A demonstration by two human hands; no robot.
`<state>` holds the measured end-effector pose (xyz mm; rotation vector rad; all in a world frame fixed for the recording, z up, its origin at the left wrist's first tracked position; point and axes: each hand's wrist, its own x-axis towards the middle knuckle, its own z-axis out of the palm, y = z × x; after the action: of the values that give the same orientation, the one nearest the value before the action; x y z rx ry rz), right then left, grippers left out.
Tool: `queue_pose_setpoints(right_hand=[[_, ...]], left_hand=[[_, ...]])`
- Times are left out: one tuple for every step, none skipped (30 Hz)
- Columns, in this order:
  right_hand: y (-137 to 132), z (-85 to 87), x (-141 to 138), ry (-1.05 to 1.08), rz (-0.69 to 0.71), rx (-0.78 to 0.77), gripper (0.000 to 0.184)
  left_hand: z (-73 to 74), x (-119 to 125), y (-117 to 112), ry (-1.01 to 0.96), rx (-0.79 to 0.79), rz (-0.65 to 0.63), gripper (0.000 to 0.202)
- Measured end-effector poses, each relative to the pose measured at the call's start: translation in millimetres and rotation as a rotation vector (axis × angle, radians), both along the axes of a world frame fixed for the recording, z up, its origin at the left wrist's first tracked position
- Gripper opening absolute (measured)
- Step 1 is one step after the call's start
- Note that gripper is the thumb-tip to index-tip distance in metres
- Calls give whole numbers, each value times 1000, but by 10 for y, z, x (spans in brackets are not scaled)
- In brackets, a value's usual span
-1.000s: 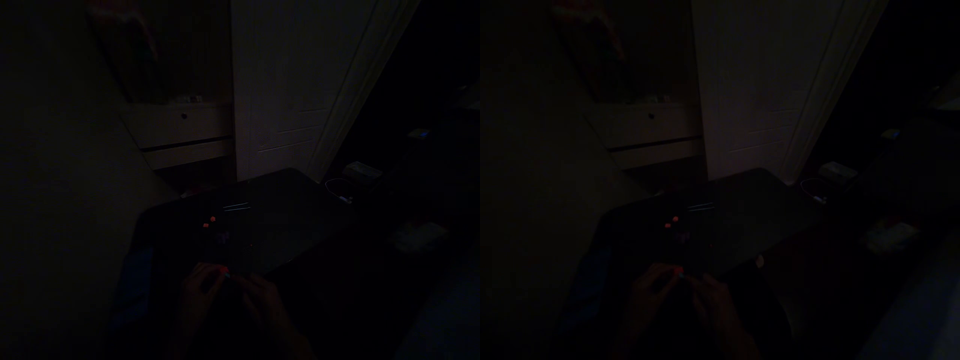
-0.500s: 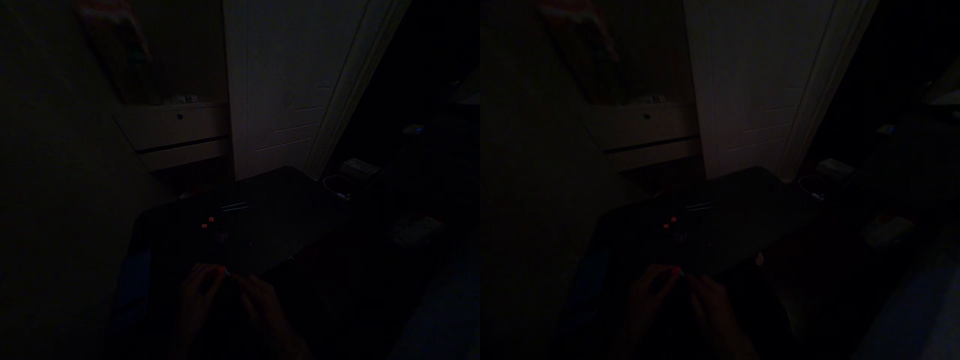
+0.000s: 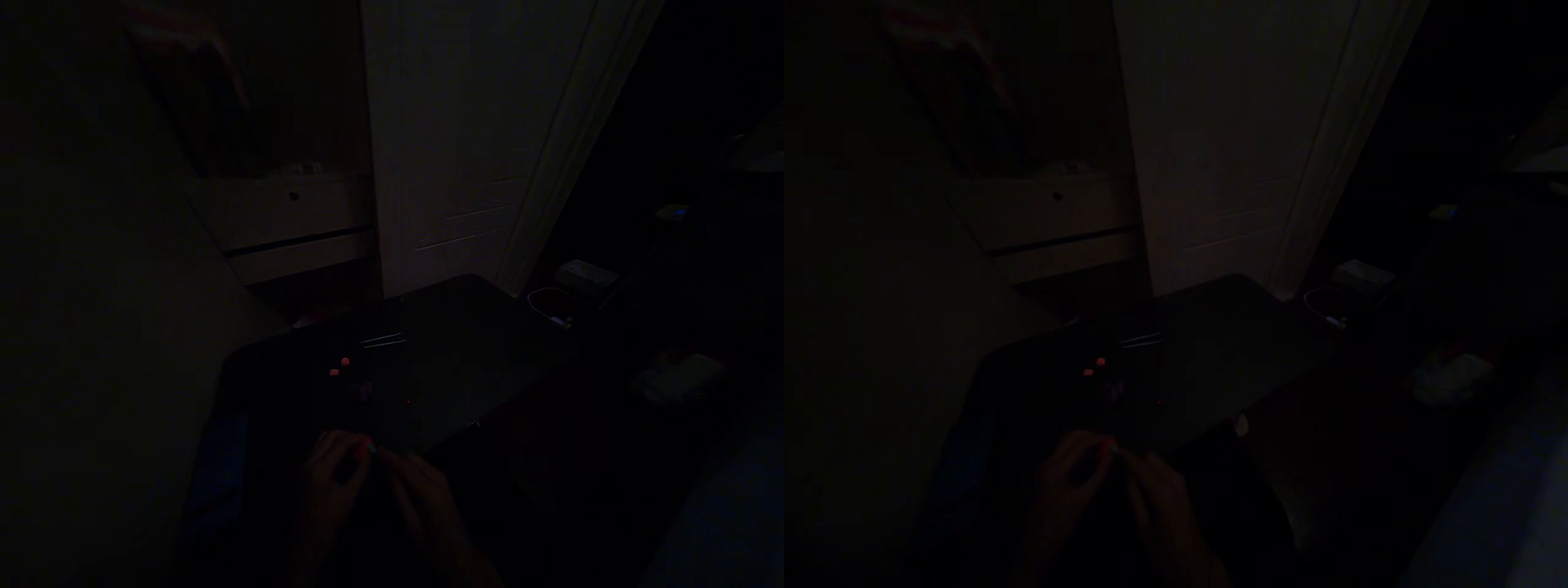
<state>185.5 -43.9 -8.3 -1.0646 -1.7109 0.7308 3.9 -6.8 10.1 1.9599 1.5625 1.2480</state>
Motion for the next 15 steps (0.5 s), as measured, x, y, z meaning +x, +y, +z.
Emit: queue_pose_setpoints(right_hand=[[5,-3,8,1,8,-9,49],[11,-10,19,2,11,-16,50],[16,-22,30,-3,15,-26,50],[19,-38,39,-11,21,-39,50],[21,-56,46,-20,18,-49,51],[21,-73,50,-26,12,-52,51],[19,-89,49,-31,7,-56,51],[16,-100,46,-37,9,-60,52],[12,-105,41,-46,14,-66,53],[7,-105,35,-53,20,-69,55],[4,-100,31,-59,31,-69,57],[4,-90,29,-63,42,-69,57],[6,-75,31,-63,48,-67,57],[11,-56,38,-63,54,-71,57],[19,-34,50,-63,65,-84,56]], left_hand=[[-15,-4,7,12,3,-7,16],[-29,-9,14,23,6,-14,16],[-41,-15,22,33,8,-20,16],[-50,-21,29,41,9,-26,16],[-55,-27,35,46,9,-31,17],[-57,-30,39,48,10,-37,17],[-55,-31,42,48,11,-41,17],[-50,-30,43,44,12,-43,17],[-43,-27,44,39,13,-47,17],[-35,-22,43,34,10,-53,17],[-28,-16,43,29,7,-58,17],[-21,-10,42,22,6,-60,17],[-16,-4,41,13,6,-62,17],[-13,1,40,4,4,-64,17],[-10,4,38,-5,1,-65,17]])
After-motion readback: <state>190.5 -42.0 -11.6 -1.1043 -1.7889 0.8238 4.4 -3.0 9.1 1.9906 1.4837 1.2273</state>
